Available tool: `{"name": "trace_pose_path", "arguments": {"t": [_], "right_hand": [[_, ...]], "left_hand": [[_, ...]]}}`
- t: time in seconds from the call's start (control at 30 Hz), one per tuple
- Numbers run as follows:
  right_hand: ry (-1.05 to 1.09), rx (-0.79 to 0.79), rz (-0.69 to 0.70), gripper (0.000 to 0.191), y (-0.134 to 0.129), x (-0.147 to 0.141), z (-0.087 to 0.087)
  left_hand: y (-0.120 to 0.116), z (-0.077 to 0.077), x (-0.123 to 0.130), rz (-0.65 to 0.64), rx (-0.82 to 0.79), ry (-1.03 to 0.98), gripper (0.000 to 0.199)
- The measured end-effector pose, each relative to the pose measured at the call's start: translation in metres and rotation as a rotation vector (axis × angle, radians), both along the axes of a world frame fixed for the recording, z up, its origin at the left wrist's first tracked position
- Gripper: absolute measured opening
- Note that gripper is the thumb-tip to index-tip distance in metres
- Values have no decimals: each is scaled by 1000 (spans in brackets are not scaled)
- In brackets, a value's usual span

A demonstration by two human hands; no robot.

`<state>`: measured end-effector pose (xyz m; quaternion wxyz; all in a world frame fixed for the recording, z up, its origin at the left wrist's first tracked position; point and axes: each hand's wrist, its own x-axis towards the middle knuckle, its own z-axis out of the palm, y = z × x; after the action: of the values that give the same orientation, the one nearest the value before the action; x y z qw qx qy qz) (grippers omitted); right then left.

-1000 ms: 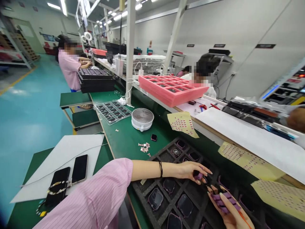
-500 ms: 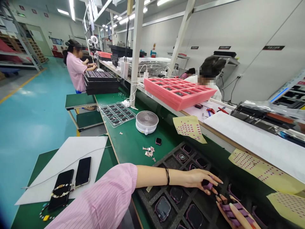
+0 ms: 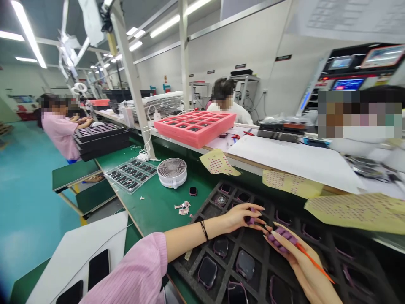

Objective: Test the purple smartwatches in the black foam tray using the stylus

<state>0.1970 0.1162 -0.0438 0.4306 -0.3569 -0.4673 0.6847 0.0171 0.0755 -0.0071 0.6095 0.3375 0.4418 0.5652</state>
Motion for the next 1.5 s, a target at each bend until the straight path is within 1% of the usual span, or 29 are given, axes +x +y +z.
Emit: {"name": "trace_pose_path", "arguments": {"t": [0.07, 0.17, 0.23, 0.37, 0.4, 0.47, 0.5, 0.57, 0.7, 0.87, 1.0, 1.1, 1.17, 1.2, 1.27, 1.33, 1.37, 1.43, 1.5], "right_hand": [[20, -51, 25, 44, -5, -3, 11], [32, -62, 58, 47, -12, -7, 25], [28, -54, 60, 50, -16, -8, 32], [9, -23, 94, 50, -27, -9, 42], [-6, -9, 109, 50, -30, -10, 44], [-33, 16, 141, 51, -36, -13, 46], [-39, 29, 159, 52, -38, -14, 46], [-38, 53, 191, 51, -42, -18, 46], [-29, 93, 206, 48, -47, -21, 45], [-4, 112, 211, 49, -50, -21, 46], [-4, 98, 232, 49, -50, -22, 45], [-11, 90, 235, 48, -49, -23, 43], [-7, 83, 244, 48, -48, -24, 42], [-7, 75, 253, 48, -48, -24, 42], [-9, 57, 273, 48, -47, -23, 41], [-13, 45, 304, 48, -47, -22, 41], [-11, 44, 329, 46, -47, -21, 41], [6, 49, 386, 44, -47, -19, 41], [29, 56, 434, 42, -46, -18, 41]], "left_hand": [[-2, 6, -1, 47, 66, 169, 33], [-6, 14, -8, 86, 142, 290, 38], [-13, 20, -17, 107, 193, 373, 41], [-45, 26, -40, 126, 287, 554, 41], [-55, 26, -45, 120, 334, 690, 41], [-72, 25, -56, 109, 367, 913, 41], [-78, 23, -60, 111, 361, 1006, 42], [-85, 20, -66, 129, 300, 1126, 43], [-84, 16, -71, 158, 158, 1261, 40], [-82, 13, -71, 106, 135, 1350, 37], [-81, 7, -72, 81, 144, 1425, 36], [-78, 2, -72, 53, 141, 1497, 41], [-79, 5, -69, 50, 165, 1517, 46], [-80, 8, -65, 40, 217, 1512, 48], [-84, 19, -55, -39, 400, 1467, 50], [-85, 31, -43, -179, 597, 1377, 54], [-85, 36, -36, -249, 660, 1330, 58], [-81, 41, -26, -337, 726, 1250, 60], [-74, 41, -19, -342, 758, 1181, 56]]}}
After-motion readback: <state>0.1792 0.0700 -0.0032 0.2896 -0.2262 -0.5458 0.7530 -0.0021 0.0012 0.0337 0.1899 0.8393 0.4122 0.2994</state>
